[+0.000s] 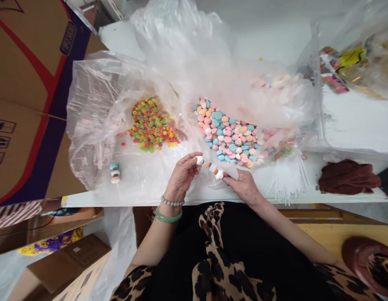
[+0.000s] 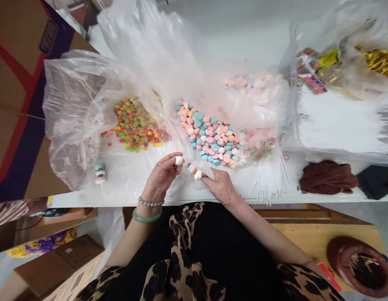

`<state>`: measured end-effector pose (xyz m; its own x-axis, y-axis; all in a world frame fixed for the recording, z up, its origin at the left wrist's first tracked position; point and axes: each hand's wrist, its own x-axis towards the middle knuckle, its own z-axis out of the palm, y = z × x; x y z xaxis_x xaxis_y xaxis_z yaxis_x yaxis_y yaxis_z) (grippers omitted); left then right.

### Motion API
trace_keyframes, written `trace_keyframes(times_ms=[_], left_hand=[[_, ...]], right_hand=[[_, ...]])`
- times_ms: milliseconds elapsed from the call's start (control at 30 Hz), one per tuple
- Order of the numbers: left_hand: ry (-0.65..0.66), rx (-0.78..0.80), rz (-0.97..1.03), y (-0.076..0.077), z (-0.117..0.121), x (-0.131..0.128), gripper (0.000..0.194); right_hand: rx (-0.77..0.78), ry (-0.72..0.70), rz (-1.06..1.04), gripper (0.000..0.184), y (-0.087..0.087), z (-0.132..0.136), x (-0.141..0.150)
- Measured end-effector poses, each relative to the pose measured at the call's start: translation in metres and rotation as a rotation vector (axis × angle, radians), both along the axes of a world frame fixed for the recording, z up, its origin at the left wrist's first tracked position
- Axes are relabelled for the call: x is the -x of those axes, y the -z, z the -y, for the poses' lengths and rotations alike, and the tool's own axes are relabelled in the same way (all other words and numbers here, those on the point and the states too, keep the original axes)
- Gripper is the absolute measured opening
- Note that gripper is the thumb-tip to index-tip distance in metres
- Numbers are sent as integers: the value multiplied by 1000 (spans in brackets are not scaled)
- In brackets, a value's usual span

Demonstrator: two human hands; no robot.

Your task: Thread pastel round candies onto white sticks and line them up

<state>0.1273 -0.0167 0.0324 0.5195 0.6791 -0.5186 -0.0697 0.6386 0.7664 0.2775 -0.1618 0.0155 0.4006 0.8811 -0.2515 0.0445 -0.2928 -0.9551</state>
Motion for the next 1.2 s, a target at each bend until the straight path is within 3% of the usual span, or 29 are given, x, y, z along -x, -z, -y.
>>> trace_keyframes(times_ms=[333, 533, 700, 900, 1200], left_hand=[[77, -69, -84, -14, 4, 11, 30], [118, -59, -66, -11, 8, 18, 33], [182, -90, -34, -10, 16, 19, 40], [142, -248, -87, 0, 33, 12, 40], [19, -402, -221, 24, 54, -5, 43]], right_hand=[[12, -46, 70, 16, -12, 2, 8], [18, -80, 132, 15, -14, 7, 11], [-8, -175, 317, 18, -18, 11, 12], [19, -172, 473, 19, -17, 16, 15], [125, -86, 392, 16, -7, 2, 19]])
